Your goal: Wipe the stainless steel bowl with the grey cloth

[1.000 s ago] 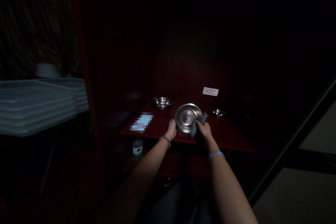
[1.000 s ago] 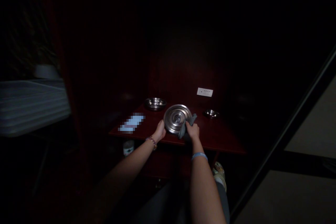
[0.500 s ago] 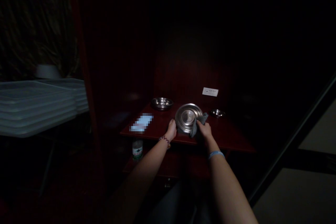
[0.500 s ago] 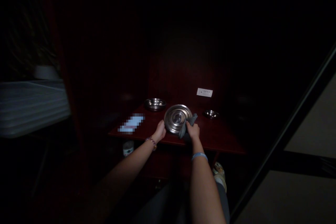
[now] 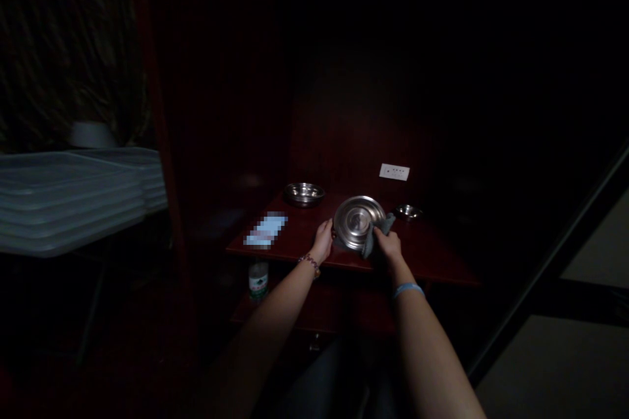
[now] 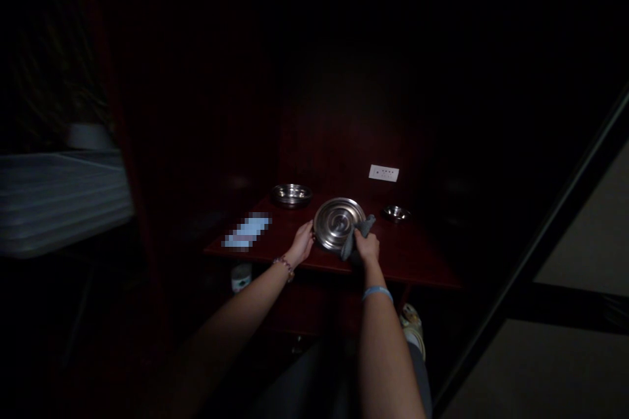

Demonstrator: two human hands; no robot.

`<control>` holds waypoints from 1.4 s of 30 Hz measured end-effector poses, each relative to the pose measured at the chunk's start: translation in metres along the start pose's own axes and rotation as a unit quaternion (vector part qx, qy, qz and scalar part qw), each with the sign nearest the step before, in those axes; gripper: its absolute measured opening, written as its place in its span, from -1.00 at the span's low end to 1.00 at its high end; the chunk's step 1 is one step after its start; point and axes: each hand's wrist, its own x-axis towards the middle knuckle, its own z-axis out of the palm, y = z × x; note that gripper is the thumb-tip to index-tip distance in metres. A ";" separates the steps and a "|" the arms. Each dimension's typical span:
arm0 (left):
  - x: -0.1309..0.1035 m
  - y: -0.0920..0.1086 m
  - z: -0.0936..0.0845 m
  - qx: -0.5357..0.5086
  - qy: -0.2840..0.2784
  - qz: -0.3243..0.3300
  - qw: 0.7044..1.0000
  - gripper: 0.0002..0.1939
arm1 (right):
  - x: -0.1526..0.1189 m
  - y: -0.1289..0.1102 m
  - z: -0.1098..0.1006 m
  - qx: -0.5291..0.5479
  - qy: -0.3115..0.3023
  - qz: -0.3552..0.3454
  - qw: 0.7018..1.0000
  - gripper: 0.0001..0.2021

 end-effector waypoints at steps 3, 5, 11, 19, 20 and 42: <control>0.001 -0.001 -0.001 -0.003 0.007 0.000 1.000 -0.71 | 0.001 0.002 0.000 0.002 0.000 0.002 1.000 -0.48; 0.002 -0.001 -0.001 -0.003 0.011 0.000 1.000 -0.72 | 0.002 0.004 0.000 0.001 -0.001 0.005 1.000 -0.48; -0.001 0.003 0.002 0.012 0.007 0.000 1.000 -0.61 | 0.004 0.008 -0.001 -0.004 0.005 0.017 1.000 -0.43; -0.006 0.009 0.008 0.040 -0.012 -0.007 0.999 -0.45 | 0.005 0.009 -0.002 -0.004 0.009 0.020 1.000 -0.46; -0.007 0.010 0.009 0.045 -0.010 -0.006 0.999 -0.44 | 0.005 0.009 -0.002 -0.003 0.010 0.020 1.000 -0.46; -0.016 0.008 0.019 0.105 -0.113 0.013 0.988 -0.41 | 0.004 -0.001 0.005 0.025 0.003 -0.013 1.000 -0.52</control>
